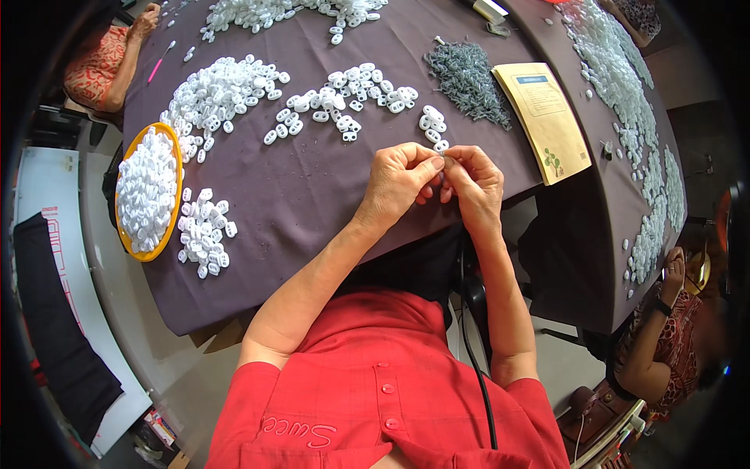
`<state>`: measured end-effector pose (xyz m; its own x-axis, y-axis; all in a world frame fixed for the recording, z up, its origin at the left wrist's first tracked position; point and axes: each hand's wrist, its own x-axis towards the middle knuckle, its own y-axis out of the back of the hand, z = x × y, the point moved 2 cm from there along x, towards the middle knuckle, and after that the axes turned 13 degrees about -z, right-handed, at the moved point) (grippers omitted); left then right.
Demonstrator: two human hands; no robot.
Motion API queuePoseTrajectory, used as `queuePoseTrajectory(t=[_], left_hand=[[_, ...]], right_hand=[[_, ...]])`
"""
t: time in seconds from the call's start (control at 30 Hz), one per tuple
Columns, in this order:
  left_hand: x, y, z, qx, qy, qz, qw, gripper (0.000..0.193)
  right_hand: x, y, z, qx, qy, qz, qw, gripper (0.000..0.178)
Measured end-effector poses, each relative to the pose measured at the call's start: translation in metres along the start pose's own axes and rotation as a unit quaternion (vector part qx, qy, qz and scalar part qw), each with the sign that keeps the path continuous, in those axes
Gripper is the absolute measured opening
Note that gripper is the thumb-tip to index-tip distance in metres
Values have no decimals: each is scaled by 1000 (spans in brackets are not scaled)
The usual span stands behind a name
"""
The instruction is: The person assembles plastic cord locks by fitting the components together by hand.
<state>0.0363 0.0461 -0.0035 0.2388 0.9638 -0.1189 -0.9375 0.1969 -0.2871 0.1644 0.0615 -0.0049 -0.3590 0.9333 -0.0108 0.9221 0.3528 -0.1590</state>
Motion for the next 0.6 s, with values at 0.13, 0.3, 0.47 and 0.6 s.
queuePoseTrajectory(t=[0.13, 0.3, 0.47, 0.6], left_hand=[[2, 1, 2, -11, 20, 2, 1000, 11], [2, 3, 0, -50, 17, -17, 998, 13], [2, 4, 0, -20, 16, -16, 1000, 12], [2, 7, -1, -7, 21, -8, 1000, 9]], right_hand=[[-1, 2, -1, 0, -10, -12, 1000, 7], [-2, 2, -4, 32, -27, -27, 999, 9], [-2, 0, -5, 41, -33, -24, 998, 10], [-4, -3, -5, -41, -40, -16, 998, 10]])
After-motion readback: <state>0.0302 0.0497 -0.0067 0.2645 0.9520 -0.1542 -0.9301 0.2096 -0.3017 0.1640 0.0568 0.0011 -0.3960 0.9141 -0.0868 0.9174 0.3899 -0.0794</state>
